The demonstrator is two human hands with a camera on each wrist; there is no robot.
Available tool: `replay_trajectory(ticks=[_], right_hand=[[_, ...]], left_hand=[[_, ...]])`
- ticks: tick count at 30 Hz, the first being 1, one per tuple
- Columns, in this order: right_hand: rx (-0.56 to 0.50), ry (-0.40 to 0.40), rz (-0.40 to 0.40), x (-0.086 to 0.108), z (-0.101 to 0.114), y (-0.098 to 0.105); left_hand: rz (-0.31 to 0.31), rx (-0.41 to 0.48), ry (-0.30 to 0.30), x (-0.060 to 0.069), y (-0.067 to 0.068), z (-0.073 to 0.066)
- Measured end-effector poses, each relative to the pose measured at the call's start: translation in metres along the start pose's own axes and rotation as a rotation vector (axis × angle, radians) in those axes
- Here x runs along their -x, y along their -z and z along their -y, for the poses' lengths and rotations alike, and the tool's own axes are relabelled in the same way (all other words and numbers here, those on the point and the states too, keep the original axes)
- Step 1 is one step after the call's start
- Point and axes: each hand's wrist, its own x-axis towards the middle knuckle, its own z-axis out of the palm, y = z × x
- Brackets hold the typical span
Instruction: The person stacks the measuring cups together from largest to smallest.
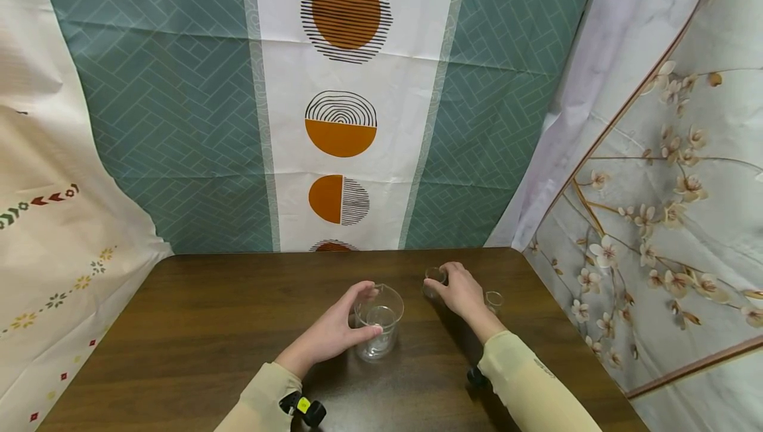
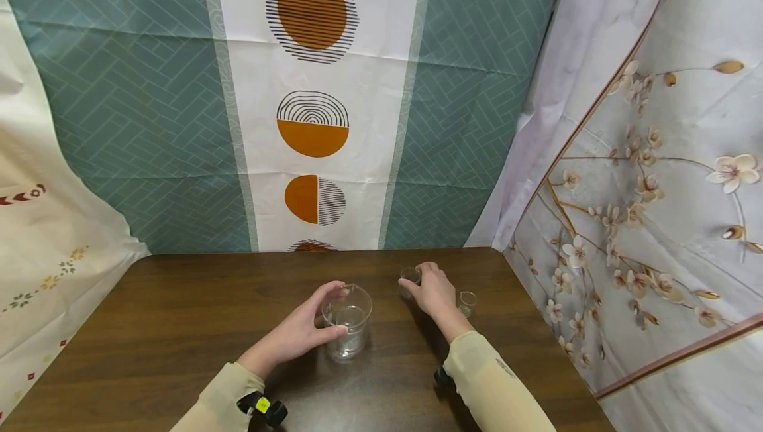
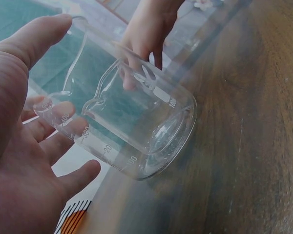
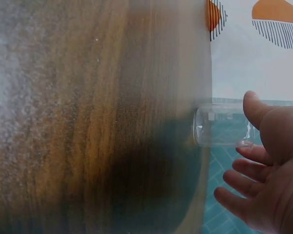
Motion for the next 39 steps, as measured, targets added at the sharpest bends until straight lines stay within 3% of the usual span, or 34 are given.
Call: replay_trajectory(ticks=[39], right_hand=[[-0.049,0.111,-0.021,0.030,0.023,0.024]], left_hand=[[0.016,0.009,-0.016,0.000,0.001,0.001]])
